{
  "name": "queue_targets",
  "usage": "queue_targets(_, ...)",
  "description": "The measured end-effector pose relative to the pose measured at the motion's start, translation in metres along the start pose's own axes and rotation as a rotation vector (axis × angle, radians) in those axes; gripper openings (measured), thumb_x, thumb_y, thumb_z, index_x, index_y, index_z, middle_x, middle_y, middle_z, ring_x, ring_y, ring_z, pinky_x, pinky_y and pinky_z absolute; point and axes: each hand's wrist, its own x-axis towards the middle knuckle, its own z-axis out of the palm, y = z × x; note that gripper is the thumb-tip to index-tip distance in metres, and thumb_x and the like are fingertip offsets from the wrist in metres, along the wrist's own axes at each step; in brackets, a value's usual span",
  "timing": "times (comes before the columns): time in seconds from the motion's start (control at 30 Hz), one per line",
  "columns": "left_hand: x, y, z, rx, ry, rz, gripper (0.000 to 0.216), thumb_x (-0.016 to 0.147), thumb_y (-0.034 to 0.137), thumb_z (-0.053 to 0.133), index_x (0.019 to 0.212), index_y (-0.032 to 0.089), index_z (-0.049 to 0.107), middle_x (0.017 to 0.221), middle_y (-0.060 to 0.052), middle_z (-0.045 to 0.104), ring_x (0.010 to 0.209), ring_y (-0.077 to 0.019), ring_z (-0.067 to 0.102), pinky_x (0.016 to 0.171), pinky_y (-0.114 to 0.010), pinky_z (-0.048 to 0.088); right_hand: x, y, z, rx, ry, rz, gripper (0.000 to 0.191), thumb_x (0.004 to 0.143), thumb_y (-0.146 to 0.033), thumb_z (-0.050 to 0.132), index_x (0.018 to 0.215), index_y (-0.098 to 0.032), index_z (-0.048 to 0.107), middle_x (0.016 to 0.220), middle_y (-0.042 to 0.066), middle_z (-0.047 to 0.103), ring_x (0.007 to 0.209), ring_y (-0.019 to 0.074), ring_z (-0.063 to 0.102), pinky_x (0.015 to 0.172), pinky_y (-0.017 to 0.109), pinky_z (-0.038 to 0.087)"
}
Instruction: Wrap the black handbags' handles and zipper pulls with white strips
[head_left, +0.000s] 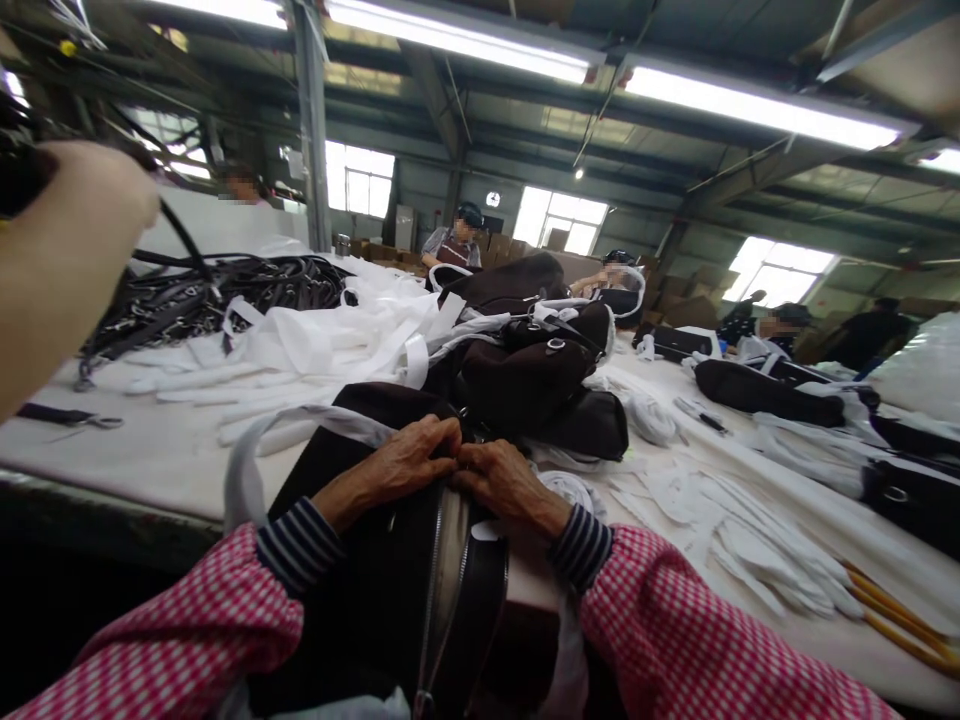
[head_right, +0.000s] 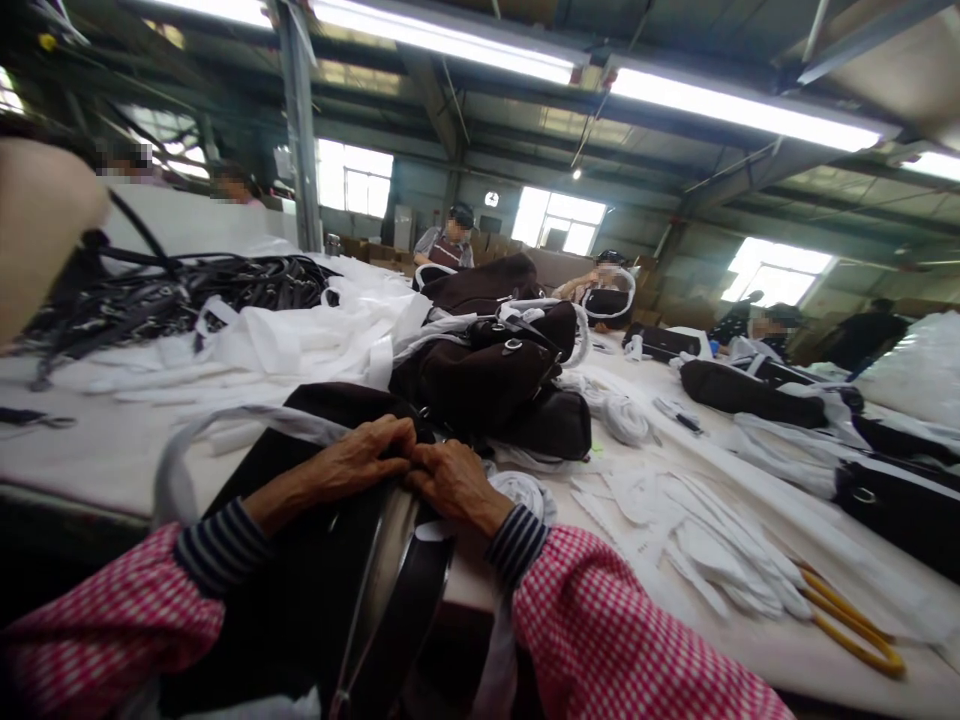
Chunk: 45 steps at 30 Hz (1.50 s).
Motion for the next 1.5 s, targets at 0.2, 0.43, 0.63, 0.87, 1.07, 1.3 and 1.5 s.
queue_targets(0.2,-0.005,0.011,-0.021,0.206,-0.142,-0.027,0.01,0.087,0.019,0.054,0.093,0.022,0.062,0.096,-0.002,0.052,0.088,-0.02,0.053,0.081,-0.033,0.035,-0.006,-0.004,-0.001,-0.108,0.004,-0.034,0.017,0.099,-0.033,0.062,0.094,-0.019,0.071,0.075,0.001,0.064,0.068,0.0134,0.055,0.064,0.025,0.03)
queue_targets(0.43,-0.007,0.001,-0.023,0.257,-0.153,-0.002,0.009,0.093,0.023,0.058,0.099,0.024,0.065,0.099,-0.001,0.056,0.09,-0.0189,0.054,0.08,-0.032,0.033,-0.009,-0.002,0.008,-0.288,-0.002,-0.082,0.016,0.097,-0.029,0.059,0.105,-0.021,0.071,0.078,0.003,0.067,0.065,0.0159,0.054,0.062,0.029,0.025)
queue_targets(0.63,-0.002,0.005,-0.016,0.371,-0.185,0.058,0.02,0.101,0.029,0.053,0.092,0.022,0.07,0.093,-0.003,0.062,0.098,-0.0217,0.055,0.076,-0.032,0.033,-0.008,0.001,0.012,-0.268,0.018,-0.092,0.018,0.098,-0.029,0.059,0.107,-0.021,0.072,0.081,0.004,0.071,0.067,0.0163,0.058,0.062,0.028,0.027)
queue_targets(0.87,0.001,-0.002,-0.013,0.406,-0.178,0.153,0.02,0.099,0.026,0.055,0.088,0.023,0.071,0.083,-0.002,0.061,0.092,-0.0211,0.054,0.072,-0.032,0.031,-0.002,0.007,0.009,0.008,0.066,-0.089,0.009,0.093,-0.023,0.064,0.094,-0.019,0.073,0.078,0.003,0.07,0.07,0.0154,0.06,0.063,0.026,0.034)
queue_targets(1.07,-0.004,-0.007,-0.01,0.143,-0.065,0.006,0.02,0.098,0.03,0.053,0.094,0.02,0.069,0.096,-0.003,0.057,0.091,-0.0191,0.056,0.08,-0.031,0.038,0.003,0.015,0.006,0.712,-0.007,0.054,0.018,0.086,-0.032,0.071,0.093,-0.016,0.07,0.057,-0.003,0.06,0.048,0.0104,0.05,0.048,0.021,0.032)
queue_targets(1.3,0.001,-0.007,-0.011,-0.503,0.032,-0.057,0.024,0.097,0.041,0.054,0.093,0.018,0.058,0.094,-0.004,0.071,0.083,-0.0173,0.058,0.077,-0.03,0.042,-0.002,0.014,-0.011,1.21,0.011,0.165,0.032,0.081,-0.044,0.078,0.083,-0.013,0.068,0.074,0.005,0.071,0.049,0.0069,0.054,0.041,0.016,0.027)
queue_targets(1.5,0.011,-0.002,-0.003,-0.69,0.067,-0.05,0.024,0.092,0.04,0.062,0.087,0.017,0.058,0.075,0.001,0.064,0.071,-0.0141,0.056,0.07,-0.028,0.042,0.003,0.026,-0.014,1.542,0.0,0.104,0.032,0.083,-0.043,0.071,0.091,-0.012,0.069,0.086,0.012,0.077,0.065,0.0183,0.073,0.042,0.017,0.04)
